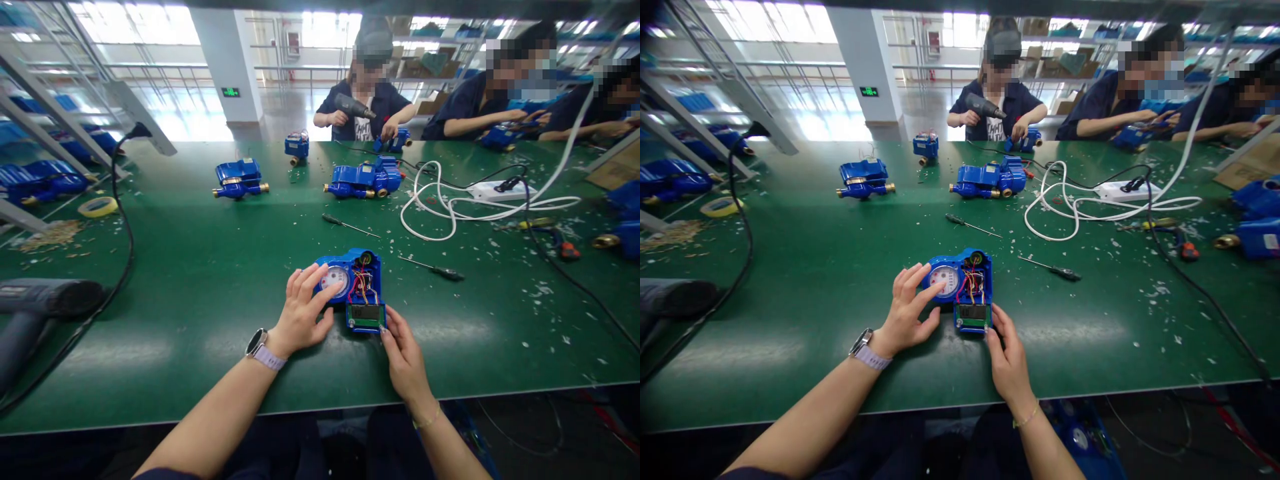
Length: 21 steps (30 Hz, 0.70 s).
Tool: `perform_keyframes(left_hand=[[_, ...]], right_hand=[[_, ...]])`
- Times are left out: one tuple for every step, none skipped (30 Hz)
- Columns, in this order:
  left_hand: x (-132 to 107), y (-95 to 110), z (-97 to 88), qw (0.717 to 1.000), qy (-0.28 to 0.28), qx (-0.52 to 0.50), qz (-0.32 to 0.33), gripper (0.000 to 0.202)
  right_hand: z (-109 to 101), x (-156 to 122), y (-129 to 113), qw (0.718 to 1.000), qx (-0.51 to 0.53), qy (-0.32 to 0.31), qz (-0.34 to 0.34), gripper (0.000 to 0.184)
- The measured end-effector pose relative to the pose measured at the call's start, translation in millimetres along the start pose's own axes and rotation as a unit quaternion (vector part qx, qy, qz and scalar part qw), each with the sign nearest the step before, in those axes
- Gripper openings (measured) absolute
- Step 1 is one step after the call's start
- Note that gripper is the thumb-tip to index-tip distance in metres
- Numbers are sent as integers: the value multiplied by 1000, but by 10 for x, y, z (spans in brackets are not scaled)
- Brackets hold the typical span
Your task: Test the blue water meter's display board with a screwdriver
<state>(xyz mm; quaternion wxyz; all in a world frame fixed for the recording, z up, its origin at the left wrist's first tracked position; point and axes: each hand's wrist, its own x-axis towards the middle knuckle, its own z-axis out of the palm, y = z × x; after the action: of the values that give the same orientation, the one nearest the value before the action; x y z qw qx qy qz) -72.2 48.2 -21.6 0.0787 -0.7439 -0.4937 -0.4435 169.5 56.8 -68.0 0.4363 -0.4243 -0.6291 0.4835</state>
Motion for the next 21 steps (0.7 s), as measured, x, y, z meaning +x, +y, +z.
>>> perform_keyframes(left_hand=[[0,30,-43,999,11,-46,5,43],[2,60,-79,996,10,-87,4,34],[8,90,-104,993,-5,-116,-4,23],[14,117,-118,991,-30,-132,-19,14],[21,140,-123,988,-61,-137,-39,9],[25,159,-119,984,-91,-141,-63,10],[28,172,-110,978,-121,-144,-87,12],[28,181,-98,972,-148,-148,-112,14],[26,185,-84,964,-172,-152,-135,14],[22,186,-71,956,-191,-157,-157,16],[17,186,-59,948,-205,-162,-180,19],[12,188,-49,940,-216,-169,-204,24],[5,191,-39,931,-222,-178,-229,28],[-1,197,-28,921,-227,-192,-253,32],[-9,205,-17,910,-231,-209,-275,34],[-16,215,-4,897,-234,-229,-296,36],[-24,225,10,884,-236,-252,-316,38],[-30,232,24,870,-237,-277,-333,39],[-35,238,38,854,-239,-303,-349,41],[-36,239,50,837,-242,-330,-363,44],[-34,237,59,819,-247,-358,-375,47]], right_hand=[[0,-4,-12,1000,4,-1,-2,54],[-2,-10,-26,1000,7,-1,-4,53],[-6,-18,-39,1000,8,-2,-5,53],[-12,-26,-51,1000,9,-4,-7,52],[-17,-33,-63,1000,9,-5,-10,51],[-22,-39,-73,1000,9,-6,-12,50],[-26,-43,-82,1000,9,-6,-14,49],[-28,-44,-89,1000,9,-6,-16,48],[-29,-44,-95,1000,10,-6,-18,47],[-28,-42,-100,1000,11,-6,-20,47],[-25,-39,-104,1000,13,-6,-22,46],[-21,-35,-107,1000,15,-6,-24,46],[-16,-31,-110,1000,17,-4,-26,46],[-11,-27,-113,999,18,0,-28,46],[-5,-23,-117,999,18,5,-30,46],[1,-19,-122,999,17,10,-33,47],[6,-16,-126,999,15,15,-36,47],[9,-14,-129,999,13,19,-40,48],[12,-13,-131,999,10,21,-44,48],[13,-13,-131,999,8,23,-47,48],[12,-13,-128,998,4,25,-49,48]])
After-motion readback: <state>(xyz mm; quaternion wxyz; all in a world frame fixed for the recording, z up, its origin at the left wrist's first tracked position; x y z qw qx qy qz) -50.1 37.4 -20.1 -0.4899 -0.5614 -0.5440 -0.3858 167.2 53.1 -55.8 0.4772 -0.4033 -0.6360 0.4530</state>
